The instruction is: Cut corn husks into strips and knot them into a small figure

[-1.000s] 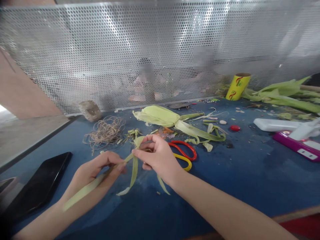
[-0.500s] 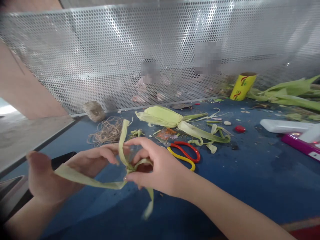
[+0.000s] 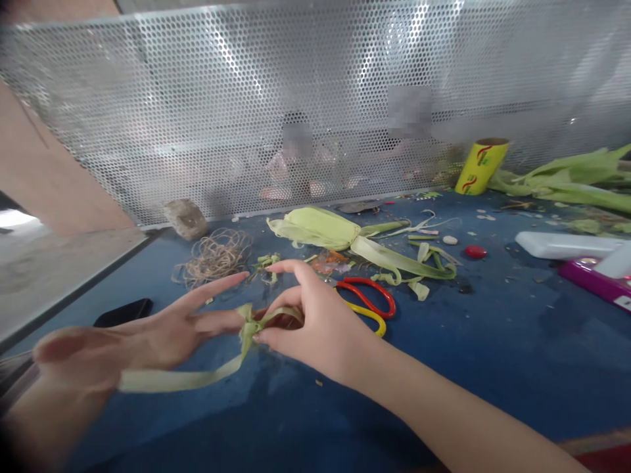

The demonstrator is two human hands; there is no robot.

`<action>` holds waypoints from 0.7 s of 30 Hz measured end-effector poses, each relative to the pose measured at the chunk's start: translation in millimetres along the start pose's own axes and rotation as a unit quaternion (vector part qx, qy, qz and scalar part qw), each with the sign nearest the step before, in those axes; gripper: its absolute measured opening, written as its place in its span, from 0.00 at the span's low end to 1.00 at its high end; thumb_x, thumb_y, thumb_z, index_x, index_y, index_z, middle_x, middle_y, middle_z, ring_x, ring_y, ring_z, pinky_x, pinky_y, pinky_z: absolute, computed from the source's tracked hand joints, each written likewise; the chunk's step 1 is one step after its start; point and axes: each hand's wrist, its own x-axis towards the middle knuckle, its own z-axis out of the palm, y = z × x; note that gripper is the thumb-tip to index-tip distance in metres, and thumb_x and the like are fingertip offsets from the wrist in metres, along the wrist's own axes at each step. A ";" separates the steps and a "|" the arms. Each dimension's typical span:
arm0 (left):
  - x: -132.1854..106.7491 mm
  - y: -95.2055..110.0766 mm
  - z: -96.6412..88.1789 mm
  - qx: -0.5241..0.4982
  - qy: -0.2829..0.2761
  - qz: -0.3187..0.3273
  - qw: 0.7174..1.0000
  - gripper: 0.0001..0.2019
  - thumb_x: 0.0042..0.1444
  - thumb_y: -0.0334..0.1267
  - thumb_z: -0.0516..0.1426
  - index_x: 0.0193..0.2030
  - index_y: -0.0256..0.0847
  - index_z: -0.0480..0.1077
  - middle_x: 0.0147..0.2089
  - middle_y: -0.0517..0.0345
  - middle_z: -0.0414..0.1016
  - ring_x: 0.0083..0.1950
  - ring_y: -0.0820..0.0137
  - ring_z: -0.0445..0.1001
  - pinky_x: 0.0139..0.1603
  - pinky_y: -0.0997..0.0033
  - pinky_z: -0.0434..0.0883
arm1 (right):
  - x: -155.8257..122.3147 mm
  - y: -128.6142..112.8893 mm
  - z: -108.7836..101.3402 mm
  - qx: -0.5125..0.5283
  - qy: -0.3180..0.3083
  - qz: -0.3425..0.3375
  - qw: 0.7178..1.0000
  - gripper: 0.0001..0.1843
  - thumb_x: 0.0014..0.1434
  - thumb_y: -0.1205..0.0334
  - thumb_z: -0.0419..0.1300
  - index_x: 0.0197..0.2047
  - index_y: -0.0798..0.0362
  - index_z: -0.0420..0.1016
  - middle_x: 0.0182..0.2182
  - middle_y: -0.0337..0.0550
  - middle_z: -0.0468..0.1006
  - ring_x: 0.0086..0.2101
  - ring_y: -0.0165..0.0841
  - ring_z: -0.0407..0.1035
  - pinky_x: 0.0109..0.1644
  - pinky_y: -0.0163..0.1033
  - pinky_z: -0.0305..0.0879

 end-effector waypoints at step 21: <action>-13.7 -19.2 32.5 0.286 0.152 0.155 0.933 0.32 0.54 0.34 0.56 0.63 0.55 0.49 0.42 0.62 0.77 0.40 0.69 0.75 0.47 0.70 0.70 | 3.6 9.1 5.2 -0.026 0.023 -0.027 0.999 0.19 0.50 0.70 0.59 0.44 0.46 0.60 0.30 0.36 0.74 0.28 0.29 0.69 0.32 0.36 0.64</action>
